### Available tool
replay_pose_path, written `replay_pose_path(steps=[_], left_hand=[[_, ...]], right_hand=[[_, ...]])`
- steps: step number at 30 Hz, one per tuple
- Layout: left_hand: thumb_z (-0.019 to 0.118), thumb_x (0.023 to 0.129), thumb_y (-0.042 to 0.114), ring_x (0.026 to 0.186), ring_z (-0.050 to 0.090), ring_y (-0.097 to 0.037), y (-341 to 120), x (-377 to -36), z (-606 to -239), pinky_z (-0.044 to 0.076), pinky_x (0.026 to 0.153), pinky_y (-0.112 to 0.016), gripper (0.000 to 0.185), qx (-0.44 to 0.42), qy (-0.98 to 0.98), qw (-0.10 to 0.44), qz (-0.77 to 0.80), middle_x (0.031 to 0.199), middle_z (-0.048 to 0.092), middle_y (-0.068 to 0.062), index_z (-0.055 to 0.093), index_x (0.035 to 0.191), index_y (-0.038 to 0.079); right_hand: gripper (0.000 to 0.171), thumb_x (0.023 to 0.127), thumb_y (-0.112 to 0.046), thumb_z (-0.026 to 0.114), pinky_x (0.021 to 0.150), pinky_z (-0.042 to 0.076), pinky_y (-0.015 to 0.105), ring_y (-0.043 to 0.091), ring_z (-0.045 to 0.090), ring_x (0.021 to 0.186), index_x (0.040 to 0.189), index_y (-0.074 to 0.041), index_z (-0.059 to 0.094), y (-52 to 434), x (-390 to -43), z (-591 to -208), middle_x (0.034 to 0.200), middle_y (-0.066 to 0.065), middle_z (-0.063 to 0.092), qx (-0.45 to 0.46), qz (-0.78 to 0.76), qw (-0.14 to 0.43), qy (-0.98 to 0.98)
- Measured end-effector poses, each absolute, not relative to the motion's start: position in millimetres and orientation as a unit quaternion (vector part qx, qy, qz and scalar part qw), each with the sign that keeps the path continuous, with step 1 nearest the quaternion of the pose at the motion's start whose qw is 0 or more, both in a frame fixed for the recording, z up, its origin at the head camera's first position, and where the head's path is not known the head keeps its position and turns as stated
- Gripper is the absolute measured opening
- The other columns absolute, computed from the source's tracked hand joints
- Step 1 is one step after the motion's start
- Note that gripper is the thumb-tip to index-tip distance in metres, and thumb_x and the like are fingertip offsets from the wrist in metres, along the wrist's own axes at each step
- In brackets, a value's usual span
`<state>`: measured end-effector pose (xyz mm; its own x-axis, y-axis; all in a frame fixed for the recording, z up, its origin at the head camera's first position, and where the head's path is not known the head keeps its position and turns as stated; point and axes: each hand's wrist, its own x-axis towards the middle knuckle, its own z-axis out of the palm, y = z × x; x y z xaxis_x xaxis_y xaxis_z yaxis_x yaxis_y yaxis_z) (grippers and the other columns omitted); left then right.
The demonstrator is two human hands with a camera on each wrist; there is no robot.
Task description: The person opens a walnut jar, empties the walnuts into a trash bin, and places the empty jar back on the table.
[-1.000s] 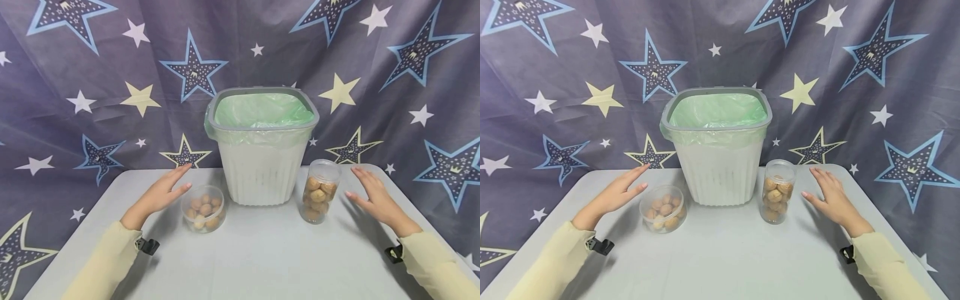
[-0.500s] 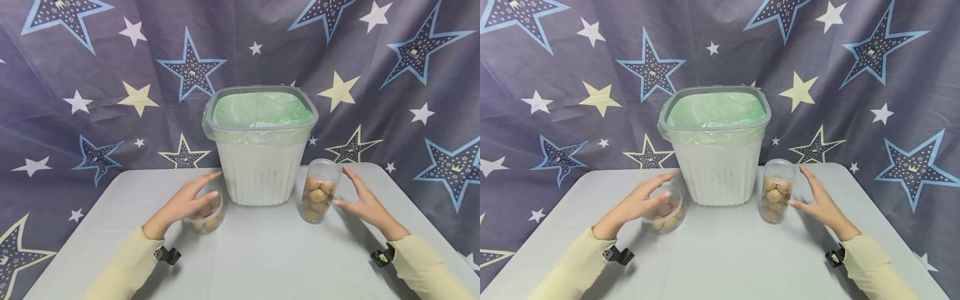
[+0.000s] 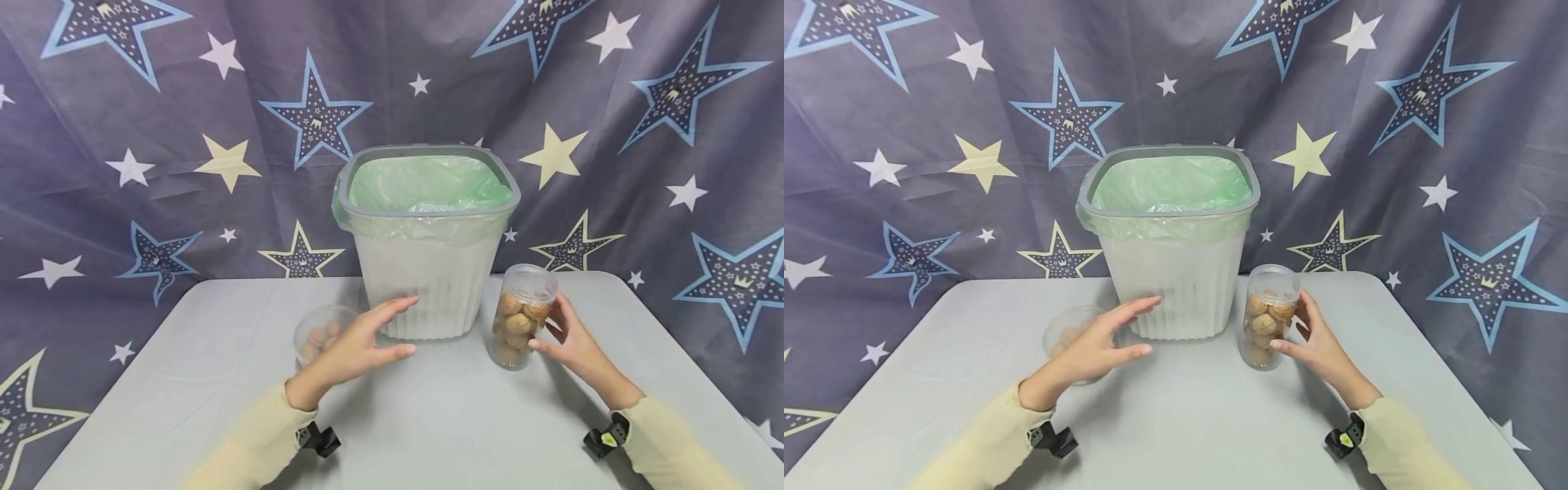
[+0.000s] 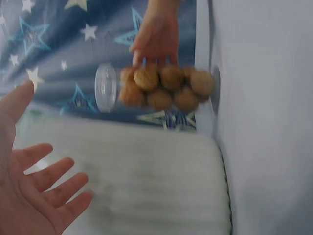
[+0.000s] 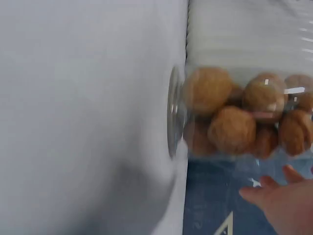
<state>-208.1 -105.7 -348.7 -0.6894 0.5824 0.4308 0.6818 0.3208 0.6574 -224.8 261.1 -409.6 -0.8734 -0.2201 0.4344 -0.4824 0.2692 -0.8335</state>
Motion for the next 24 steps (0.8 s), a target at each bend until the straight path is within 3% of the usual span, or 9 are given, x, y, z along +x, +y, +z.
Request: replay_pose_path(steps=[3,5,10,20,24], left_hand=[[0.072,0.084,0.022,0.133,0.038,-0.022,-90,-205,-346,0.032,0.108,-0.042,0.067,-0.389,-0.811,0.060,-0.432,0.144,0.043,-0.006,0.040,0.143,0.011],[0.072,0.084,0.024,0.134,0.037,-0.020,-80,-203,-343,0.032,0.109,-0.042,0.069,-0.386,-0.813,0.058,-0.431,0.145,0.042,-0.004,0.039,0.144,0.013],[0.073,0.083,0.027,0.134,0.036,-0.015,-56,-201,-339,0.032,0.109,-0.041,0.071,-0.386,-0.809,0.051,-0.440,0.145,0.041,-0.001,0.039,0.144,0.015],[0.072,0.084,0.027,0.132,0.039,-0.015,-8,-208,-344,0.037,0.105,-0.031,0.073,-0.364,-0.794,0.056,-0.484,0.146,0.040,-0.005,0.035,0.145,0.011],[0.071,0.084,0.024,0.132,0.039,-0.016,9,-212,-345,0.040,0.103,-0.031,0.073,-0.361,-0.780,0.052,-0.509,0.146,0.040,-0.008,0.034,0.145,0.008]], right_hand=[[0.092,0.074,0.013,0.068,0.093,0.035,0.008,-0.006,0.037,0.118,0.148,-0.002,0.015,255,-223,-412,0.133,-0.009,0.037,0.216,0.585,0.120,-0.773],[0.092,0.075,0.010,0.069,0.093,0.035,0.008,-0.005,0.037,0.119,0.149,-0.005,0.016,253,-224,-413,0.132,-0.011,0.037,0.204,0.586,0.117,-0.775],[0.096,0.076,0.009,0.069,0.092,0.035,0.007,-0.005,0.035,0.119,0.150,-0.010,0.011,250,-224,-416,0.137,-0.001,0.032,0.187,0.588,0.099,-0.781],[0.100,0.077,0.005,0.071,0.090,0.036,0.009,-0.005,0.036,0.116,0.150,-0.014,0.006,249,-221,-422,0.139,0.005,0.030,0.178,0.585,0.061,-0.789],[0.098,0.078,0.003,0.071,0.091,0.038,0.011,0.007,0.036,0.121,0.149,-0.015,0.006,250,-219,-422,0.141,0.012,0.028,0.170,0.594,0.035,-0.786]])
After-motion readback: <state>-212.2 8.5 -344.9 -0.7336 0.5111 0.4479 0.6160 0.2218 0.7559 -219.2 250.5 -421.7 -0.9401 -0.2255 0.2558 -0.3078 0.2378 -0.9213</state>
